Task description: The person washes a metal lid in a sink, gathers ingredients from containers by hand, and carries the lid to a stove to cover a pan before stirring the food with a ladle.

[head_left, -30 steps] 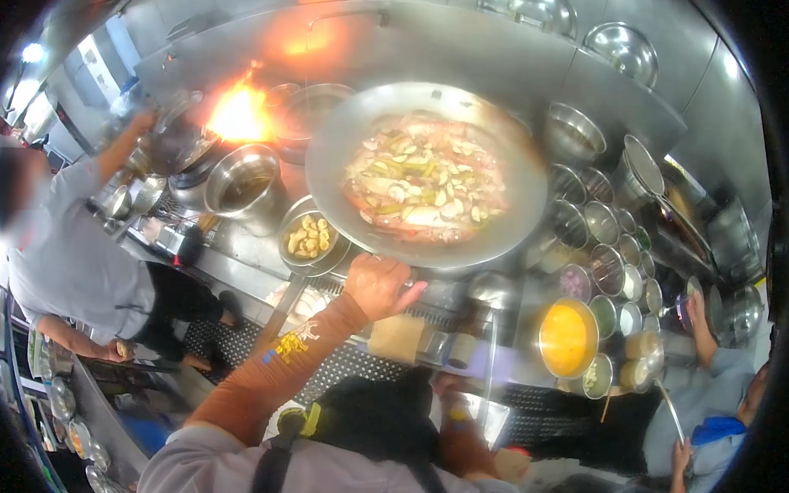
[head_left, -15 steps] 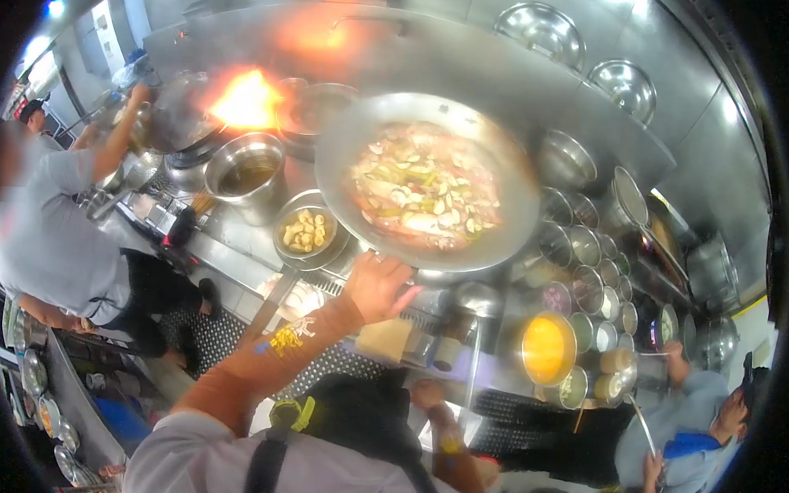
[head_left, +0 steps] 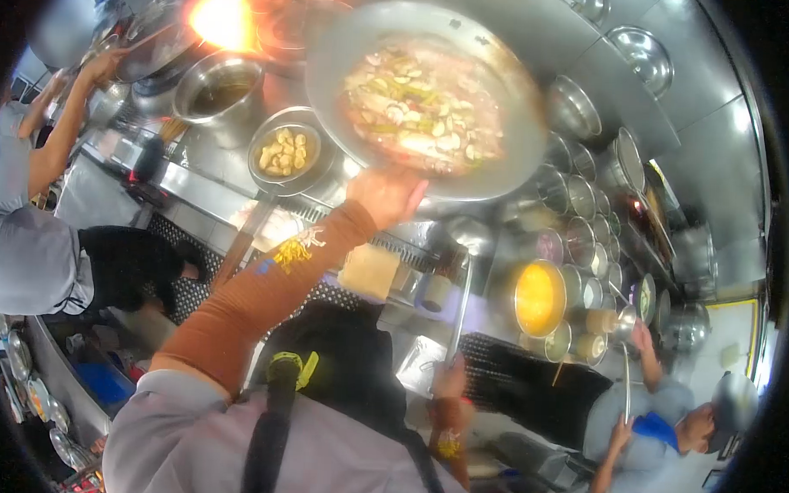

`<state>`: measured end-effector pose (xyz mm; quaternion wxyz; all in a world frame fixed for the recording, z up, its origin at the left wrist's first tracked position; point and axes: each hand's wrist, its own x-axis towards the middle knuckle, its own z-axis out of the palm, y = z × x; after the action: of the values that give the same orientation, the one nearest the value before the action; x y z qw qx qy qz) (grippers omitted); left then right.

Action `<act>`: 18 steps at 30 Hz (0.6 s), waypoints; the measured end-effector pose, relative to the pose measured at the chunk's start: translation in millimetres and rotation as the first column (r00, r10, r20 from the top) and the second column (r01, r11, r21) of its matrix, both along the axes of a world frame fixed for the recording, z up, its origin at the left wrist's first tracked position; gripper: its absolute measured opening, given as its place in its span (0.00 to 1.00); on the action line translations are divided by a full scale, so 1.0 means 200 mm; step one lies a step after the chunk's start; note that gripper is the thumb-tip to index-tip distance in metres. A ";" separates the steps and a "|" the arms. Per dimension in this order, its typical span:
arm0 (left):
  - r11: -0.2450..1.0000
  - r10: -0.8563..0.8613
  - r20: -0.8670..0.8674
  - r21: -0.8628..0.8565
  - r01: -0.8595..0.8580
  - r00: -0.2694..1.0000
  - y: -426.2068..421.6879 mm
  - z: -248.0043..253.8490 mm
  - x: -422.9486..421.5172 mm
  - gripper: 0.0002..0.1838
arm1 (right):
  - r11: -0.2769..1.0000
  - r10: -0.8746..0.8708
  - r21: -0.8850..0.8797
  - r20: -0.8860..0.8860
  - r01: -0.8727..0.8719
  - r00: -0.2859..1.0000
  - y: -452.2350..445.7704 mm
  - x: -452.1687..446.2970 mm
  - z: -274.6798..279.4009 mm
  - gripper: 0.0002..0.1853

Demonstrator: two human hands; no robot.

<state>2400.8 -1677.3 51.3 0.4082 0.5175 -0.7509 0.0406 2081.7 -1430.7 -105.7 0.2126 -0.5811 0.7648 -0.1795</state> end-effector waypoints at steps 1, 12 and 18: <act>1.000 -0.001 -0.009 0.011 0.001 1.000 0.01 -0.02 0.01 0.07 | 0.999 -0.053 0.004 0.159 0.053 0.986 -0.01 -0.01 -0.01 0.31; 0.989 -0.086 -0.102 -0.126 0.073 0.991 0.41 -0.01 0.05 0.16 | 0.940 -0.149 -0.144 0.643 0.310 0.751 0.00 0.11 0.29 0.14; 0.965 -0.186 -0.265 0.131 0.227 0.946 0.69 -0.20 0.13 0.16 | 0.982 0.175 -0.131 0.366 -0.135 0.914 -0.25 0.07 0.89 0.23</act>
<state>2425.9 -1539.4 10.9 0.4589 0.4678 -0.7444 -0.1283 2095.3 -1480.6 72.8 0.3387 -0.6048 0.6511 -0.3091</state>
